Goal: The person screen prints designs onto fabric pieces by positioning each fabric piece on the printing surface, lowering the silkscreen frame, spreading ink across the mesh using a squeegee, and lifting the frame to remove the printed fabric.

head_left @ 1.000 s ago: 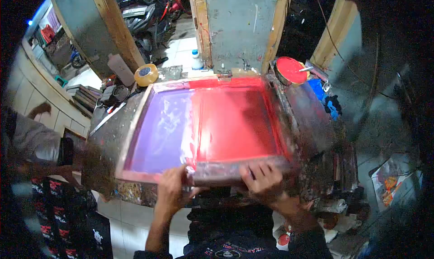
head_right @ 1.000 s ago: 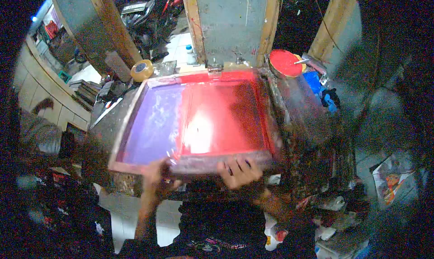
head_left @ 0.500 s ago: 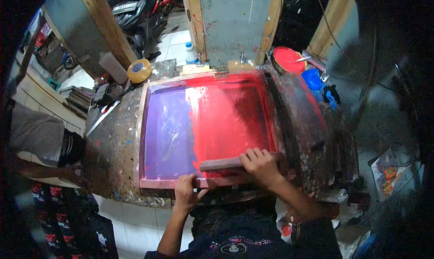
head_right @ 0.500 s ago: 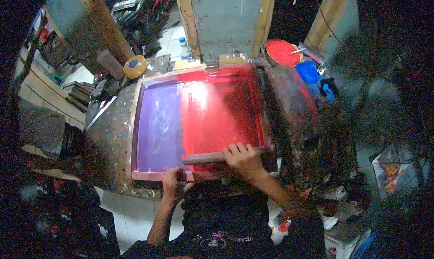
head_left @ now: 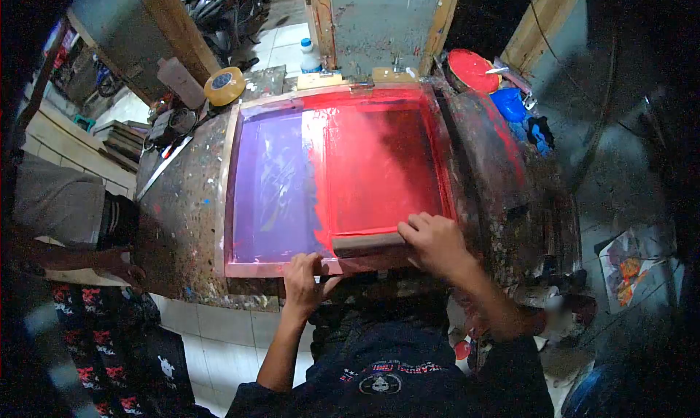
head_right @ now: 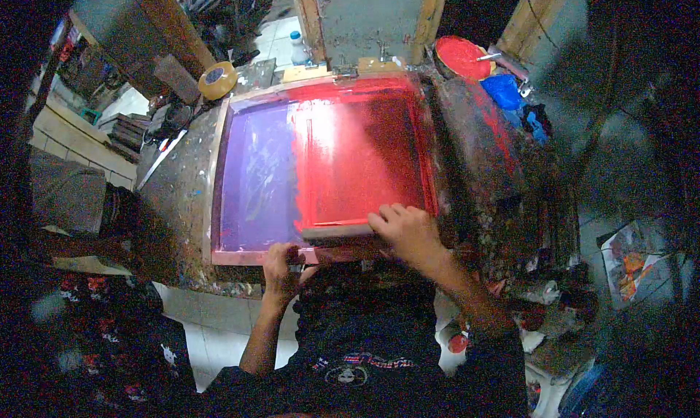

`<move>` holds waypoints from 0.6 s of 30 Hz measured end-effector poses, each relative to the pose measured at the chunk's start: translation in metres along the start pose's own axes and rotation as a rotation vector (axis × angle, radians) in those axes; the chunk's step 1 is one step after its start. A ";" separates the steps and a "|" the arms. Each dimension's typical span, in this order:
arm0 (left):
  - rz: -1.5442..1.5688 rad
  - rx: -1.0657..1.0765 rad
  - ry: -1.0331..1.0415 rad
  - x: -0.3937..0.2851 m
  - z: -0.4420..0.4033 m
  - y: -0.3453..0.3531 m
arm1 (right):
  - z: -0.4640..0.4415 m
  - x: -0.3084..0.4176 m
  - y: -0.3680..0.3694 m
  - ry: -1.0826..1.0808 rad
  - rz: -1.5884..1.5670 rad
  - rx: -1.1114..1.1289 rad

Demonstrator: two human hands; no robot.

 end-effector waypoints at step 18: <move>0.035 -0.012 -0.004 -0.004 -0.005 -0.008 | -0.182 -0.154 0.051 -0.025 0.213 -0.427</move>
Point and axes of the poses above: each hand's wrist, its own z-axis away from the middle knuckle, its own y-axis out of the palm, x = y × z, the point moved 10 cm from there along -z, towards the middle knuckle
